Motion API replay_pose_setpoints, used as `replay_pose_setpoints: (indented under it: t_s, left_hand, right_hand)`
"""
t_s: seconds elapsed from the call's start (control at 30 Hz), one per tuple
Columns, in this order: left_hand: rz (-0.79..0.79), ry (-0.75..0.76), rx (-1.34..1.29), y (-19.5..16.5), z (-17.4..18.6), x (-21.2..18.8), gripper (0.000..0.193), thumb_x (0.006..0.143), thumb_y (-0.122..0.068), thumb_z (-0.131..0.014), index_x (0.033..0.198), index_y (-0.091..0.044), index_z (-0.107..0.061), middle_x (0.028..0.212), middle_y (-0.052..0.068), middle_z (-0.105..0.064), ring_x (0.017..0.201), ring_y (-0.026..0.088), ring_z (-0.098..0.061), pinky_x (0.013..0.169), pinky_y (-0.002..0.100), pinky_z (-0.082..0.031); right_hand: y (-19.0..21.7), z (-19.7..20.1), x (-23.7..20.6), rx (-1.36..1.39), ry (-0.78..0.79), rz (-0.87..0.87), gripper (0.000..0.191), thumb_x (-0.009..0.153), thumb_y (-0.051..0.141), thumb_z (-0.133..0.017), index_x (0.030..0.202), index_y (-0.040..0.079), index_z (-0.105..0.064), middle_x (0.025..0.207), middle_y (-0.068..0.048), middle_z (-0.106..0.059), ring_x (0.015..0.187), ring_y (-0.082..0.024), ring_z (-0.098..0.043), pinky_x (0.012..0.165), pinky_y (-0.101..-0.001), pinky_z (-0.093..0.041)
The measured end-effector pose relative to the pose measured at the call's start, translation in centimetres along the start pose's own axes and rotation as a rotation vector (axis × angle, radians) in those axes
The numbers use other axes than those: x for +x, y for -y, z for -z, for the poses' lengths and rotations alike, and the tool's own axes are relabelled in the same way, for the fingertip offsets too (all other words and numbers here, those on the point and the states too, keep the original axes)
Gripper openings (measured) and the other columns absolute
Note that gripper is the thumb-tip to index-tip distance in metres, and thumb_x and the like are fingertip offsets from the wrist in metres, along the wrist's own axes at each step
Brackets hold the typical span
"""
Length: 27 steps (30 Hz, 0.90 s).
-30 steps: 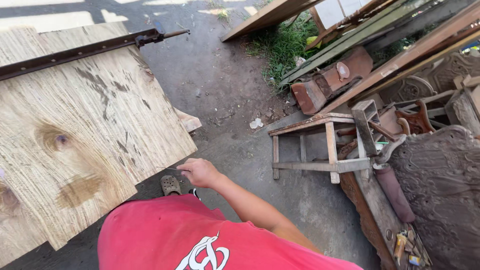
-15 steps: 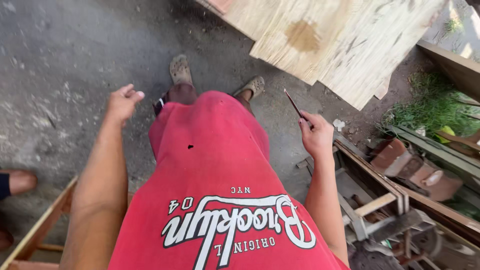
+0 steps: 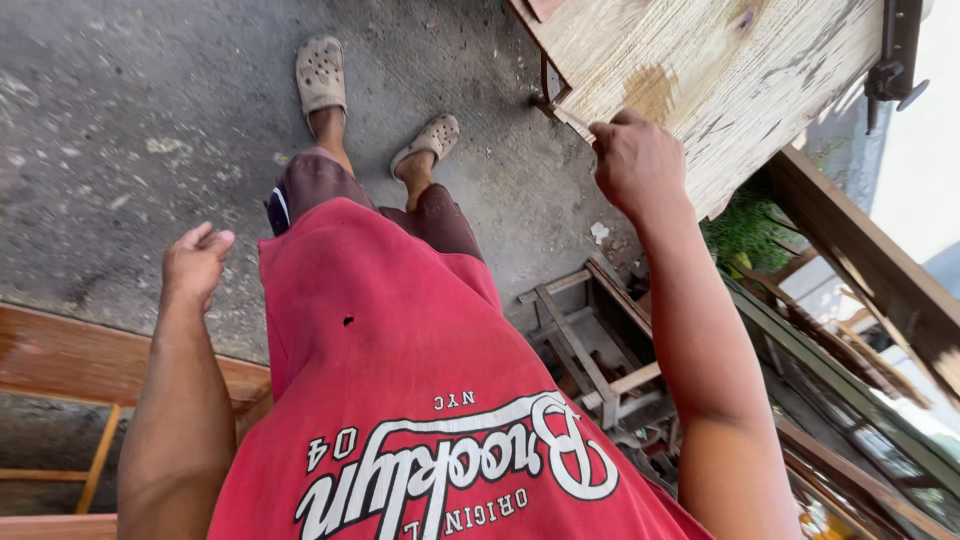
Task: The person spreads pink wood filler over plywood panels laid on the ground, using a knife to scrape and distribute the filler across the wood surface, working over several boards and repositioning them as they go.
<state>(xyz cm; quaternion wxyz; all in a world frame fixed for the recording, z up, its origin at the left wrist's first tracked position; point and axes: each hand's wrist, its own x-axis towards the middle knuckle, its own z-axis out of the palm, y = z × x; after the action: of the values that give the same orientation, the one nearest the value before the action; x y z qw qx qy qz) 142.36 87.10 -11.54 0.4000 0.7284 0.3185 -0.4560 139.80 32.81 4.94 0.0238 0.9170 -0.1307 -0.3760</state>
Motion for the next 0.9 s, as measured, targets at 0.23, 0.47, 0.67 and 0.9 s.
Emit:
replay_pose_setpoints:
  t_s: [0.23, 0.47, 0.67, 0.9]
  left_hand:
    - [-0.054, 0.061, 0.062, -0.2, -0.7, 2.1, 0.061, 0.096, -0.022, -0.077, 0.148, 0.000, -0.056, 0.135, 0.013, -0.068, 0.118, 0.017, -0.065, 0.098, 0.031, -0.051]
    - [-0.053, 0.016, -0.041, -4.1, 0.4, 0.6, 0.063, 0.097, -0.023, -0.077, 0.154, -0.008, -0.055, 0.127, 0.004, -0.073, 0.083, 0.009, -0.057, 0.063, 0.026, -0.046]
    - [-0.055, -0.026, 0.186, -5.9, 2.0, 0.7, 0.057, 0.103, -0.030, -0.075, 0.154, -0.013, -0.057, 0.121, -0.003, -0.071, 0.090, 0.005, -0.064, 0.061, 0.026, -0.046]
    - [-0.002, -0.034, 0.409, -8.2, -3.1, -2.1, 0.064, 0.098, -0.032, -0.076, 0.156, -0.014, -0.056, 0.101, 0.006, -0.071, 0.077, 0.013, -0.057, 0.054, 0.036, -0.038]
  right_hand:
    - [1.6, -0.4, 5.6, -0.279, 0.232, -0.012, 0.033, 0.101, -0.001, -0.046, 0.076, 0.003, -0.067, 0.087, -0.010, -0.067, 0.060, -0.019, -0.052, 0.047, -0.0339, -0.047]
    - [-0.8, 0.2, 4.3, -0.236, 0.302, -0.052, 0.029, 0.096, 0.001, -0.048, 0.071, 0.002, -0.062, 0.066, -0.012, -0.060, 0.056, -0.018, -0.051, 0.045, -0.0354, -0.049]
    - [-1.3, -3.0, -3.0, 0.187, 0.138, 0.044, 0.024, 0.086, 0.013, -0.063, 0.103, 0.018, -0.080, 0.089, -0.014, -0.072, 0.084, -0.036, -0.069, 0.070, -0.0489, -0.056]
    - [-5.0, -13.9, -14.2, 0.750, -0.226, -0.157, 0.023, 0.089, 0.013, -0.068, 0.109, 0.008, -0.078, 0.095, -0.019, -0.073, 0.088, -0.040, -0.069, 0.078, -0.0482, -0.056]
